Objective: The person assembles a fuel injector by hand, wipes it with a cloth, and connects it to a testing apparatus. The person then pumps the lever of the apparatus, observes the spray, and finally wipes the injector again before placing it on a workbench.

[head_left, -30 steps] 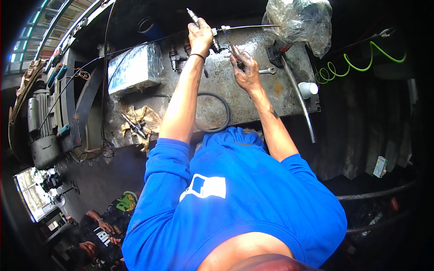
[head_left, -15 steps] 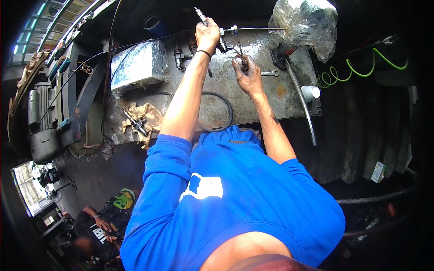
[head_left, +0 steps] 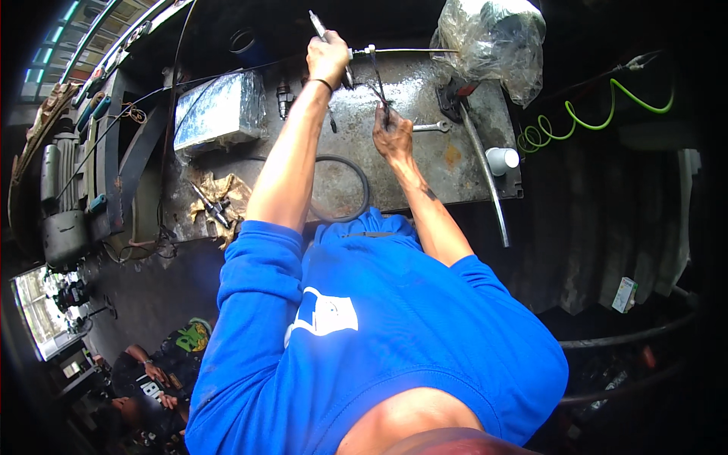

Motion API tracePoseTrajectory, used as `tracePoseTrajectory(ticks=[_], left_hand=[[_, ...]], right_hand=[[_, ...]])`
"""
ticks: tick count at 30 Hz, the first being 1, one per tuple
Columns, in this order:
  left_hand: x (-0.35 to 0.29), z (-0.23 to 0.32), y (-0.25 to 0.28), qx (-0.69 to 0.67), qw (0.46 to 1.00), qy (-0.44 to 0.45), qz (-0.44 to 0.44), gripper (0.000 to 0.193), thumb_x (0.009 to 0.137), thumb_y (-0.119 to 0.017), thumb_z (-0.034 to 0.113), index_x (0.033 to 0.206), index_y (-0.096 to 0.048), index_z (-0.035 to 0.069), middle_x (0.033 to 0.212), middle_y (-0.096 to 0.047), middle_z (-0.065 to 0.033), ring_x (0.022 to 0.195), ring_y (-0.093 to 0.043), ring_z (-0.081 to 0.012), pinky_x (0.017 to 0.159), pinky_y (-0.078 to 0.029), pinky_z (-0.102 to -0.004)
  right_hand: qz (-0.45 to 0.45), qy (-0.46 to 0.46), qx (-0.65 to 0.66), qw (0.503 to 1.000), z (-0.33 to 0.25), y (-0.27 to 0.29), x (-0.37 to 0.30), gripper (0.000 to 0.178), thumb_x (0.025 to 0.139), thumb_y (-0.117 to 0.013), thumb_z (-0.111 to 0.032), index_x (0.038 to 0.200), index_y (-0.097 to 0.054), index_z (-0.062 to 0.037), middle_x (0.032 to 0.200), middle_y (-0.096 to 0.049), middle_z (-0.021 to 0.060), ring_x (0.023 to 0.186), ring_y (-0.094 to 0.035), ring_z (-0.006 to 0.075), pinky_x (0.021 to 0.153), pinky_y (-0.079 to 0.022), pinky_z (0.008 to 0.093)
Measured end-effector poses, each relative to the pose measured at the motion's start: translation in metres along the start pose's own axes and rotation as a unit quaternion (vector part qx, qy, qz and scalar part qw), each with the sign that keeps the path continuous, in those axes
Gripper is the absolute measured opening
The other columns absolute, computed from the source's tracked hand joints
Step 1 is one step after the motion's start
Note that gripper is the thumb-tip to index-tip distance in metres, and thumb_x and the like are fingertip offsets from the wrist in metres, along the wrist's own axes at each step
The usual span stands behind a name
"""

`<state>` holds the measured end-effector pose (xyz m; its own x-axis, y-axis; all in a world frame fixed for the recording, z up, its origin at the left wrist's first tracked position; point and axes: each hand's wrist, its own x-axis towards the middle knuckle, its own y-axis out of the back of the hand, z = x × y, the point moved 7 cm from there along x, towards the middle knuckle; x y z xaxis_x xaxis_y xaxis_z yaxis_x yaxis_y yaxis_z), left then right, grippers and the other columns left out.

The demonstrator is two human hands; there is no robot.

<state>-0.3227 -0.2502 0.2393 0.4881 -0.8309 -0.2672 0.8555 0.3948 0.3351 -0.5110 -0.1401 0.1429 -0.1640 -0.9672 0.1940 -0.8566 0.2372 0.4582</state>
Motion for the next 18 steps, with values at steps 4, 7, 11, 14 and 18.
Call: tracePoseTrajectory(ticks=[4, 7, 11, 14, 18], left_hand=[[0.015, 0.002, -0.003, 0.098, 0.995, -0.002, -0.031, 0.056, 0.094, -0.047, 0.039, 0.111, -0.065, -0.011, 0.112, -0.067, -0.0296, 0.103, -0.068, -0.0379, 0.087, -0.053, -0.0450], [0.010, -0.005, -0.023, 0.036, 0.994, 0.053, -0.088, 0.056, 0.093, -0.045, 0.035, 0.116, -0.059, -0.014, 0.111, -0.066, -0.0305, 0.101, -0.068, -0.0355, 0.084, -0.053, -0.0468], [0.010, -0.010, -0.014, -0.008, 0.989, 0.067, -0.130, 0.047, 0.088, -0.044, 0.024, 0.111, -0.057, -0.014, 0.090, -0.064, -0.0185, 0.076, -0.063, -0.0236, 0.068, -0.052, -0.0425], [0.001, -0.016, -0.018, -0.106, 0.978, 0.086, -0.158, 0.036, 0.087, -0.045, 0.023, 0.100, -0.056, -0.008, 0.079, -0.057, -0.0125, 0.062, -0.057, -0.0215, 0.058, -0.048, -0.0410], [0.007, -0.021, -0.019, -0.107, 0.976, 0.118, -0.151, 0.035, 0.099, -0.043, 0.031, 0.107, -0.057, 0.000, 0.070, -0.053, -0.0033, 0.053, -0.050, -0.0133, 0.047, -0.043, -0.0326]], right_hand=[[0.066, 0.082, 0.041, 0.994, 0.018, -0.015, 0.025, 0.030, 0.093, -0.062, -0.026, 0.079, -0.066, 0.0001, 0.060, -0.059, 0.0227, 0.051, -0.061, 0.0329, 0.050, -0.043, 0.0406], [0.020, 0.004, 0.022, 1.000, 0.055, -0.023, 0.047, 0.030, 0.093, -0.063, -0.026, 0.079, -0.066, -0.0003, 0.061, -0.060, 0.0211, 0.050, -0.059, 0.0304, 0.050, -0.043, 0.0398], [0.044, 0.034, 0.111, 0.992, 0.019, -0.021, 0.061, 0.035, 0.095, -0.060, -0.029, 0.076, -0.064, 0.0003, 0.061, -0.060, 0.0226, 0.053, -0.062, 0.0303, 0.054, -0.045, 0.0408], [0.036, 0.018, 0.048, 0.998, 0.024, -0.024, 0.063, 0.037, 0.096, -0.059, -0.028, 0.074, -0.063, 0.0014, 0.061, -0.060, 0.0225, 0.053, -0.061, 0.0313, 0.054, -0.045, 0.0425], [0.097, 0.100, 0.045, 0.989, 0.009, -0.025, 0.056, 0.034, 0.094, -0.061, -0.025, 0.071, -0.060, -0.0002, 0.059, -0.058, 0.0222, 0.052, -0.060, 0.0336, 0.053, -0.045, 0.0432]])
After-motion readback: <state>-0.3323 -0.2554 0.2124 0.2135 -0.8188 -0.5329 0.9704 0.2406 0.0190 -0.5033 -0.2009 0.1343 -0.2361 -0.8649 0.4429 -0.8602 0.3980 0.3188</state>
